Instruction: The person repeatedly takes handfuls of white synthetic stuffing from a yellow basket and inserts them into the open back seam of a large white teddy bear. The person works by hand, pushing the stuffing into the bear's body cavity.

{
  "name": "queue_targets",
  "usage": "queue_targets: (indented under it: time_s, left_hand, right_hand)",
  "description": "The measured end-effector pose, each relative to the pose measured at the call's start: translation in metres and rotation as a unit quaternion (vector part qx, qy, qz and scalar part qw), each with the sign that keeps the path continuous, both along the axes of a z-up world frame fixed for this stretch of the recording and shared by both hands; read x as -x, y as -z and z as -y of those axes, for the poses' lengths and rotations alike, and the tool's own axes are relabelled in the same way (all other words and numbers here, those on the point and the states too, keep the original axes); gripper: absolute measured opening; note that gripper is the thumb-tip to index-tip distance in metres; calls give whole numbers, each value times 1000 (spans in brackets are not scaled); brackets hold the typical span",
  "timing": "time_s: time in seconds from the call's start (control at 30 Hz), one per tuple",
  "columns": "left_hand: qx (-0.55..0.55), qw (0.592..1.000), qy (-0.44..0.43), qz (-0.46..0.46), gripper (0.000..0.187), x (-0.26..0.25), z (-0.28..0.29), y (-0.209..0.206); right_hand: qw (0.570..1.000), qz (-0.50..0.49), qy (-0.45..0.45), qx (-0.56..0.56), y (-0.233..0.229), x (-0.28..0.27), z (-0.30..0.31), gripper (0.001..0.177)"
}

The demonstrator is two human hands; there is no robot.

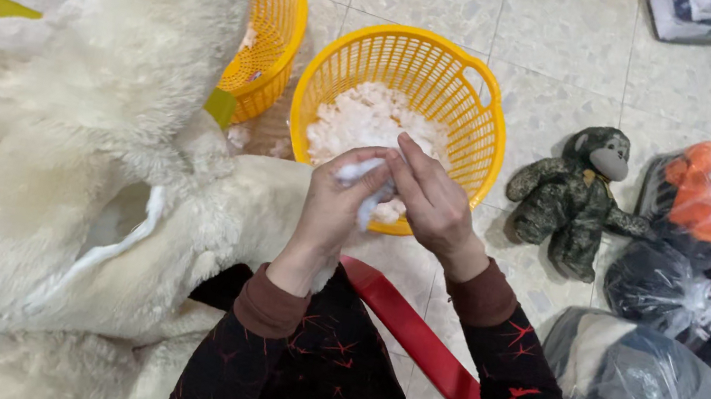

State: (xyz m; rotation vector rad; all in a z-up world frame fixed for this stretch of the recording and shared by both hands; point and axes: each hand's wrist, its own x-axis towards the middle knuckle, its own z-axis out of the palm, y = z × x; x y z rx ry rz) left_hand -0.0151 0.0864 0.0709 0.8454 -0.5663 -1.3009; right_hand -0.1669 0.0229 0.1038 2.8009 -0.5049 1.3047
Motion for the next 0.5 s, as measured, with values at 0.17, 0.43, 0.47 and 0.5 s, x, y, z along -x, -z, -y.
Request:
queue_targets:
  time_s: [0.17, 0.43, 0.47, 0.5]
  left_hand:
    - [-33, 994, -13, 99, 19, 3, 18, 26]
    - [-67, 989, -55, 116, 20, -1, 13, 45]
    - [-72, 990, -65, 106, 21, -4, 10, 46]
    - [-78, 990, -75, 95, 21, -6, 6, 47]
  right_hand:
    - [999, 23, 44, 16, 16, 23, 27, 37]
    - [984, 60, 165, -36, 94, 16, 74, 26]
    - [981, 53, 180, -46, 109, 16, 80, 23]
    - [979, 42, 191, -62, 124, 17, 86, 21]
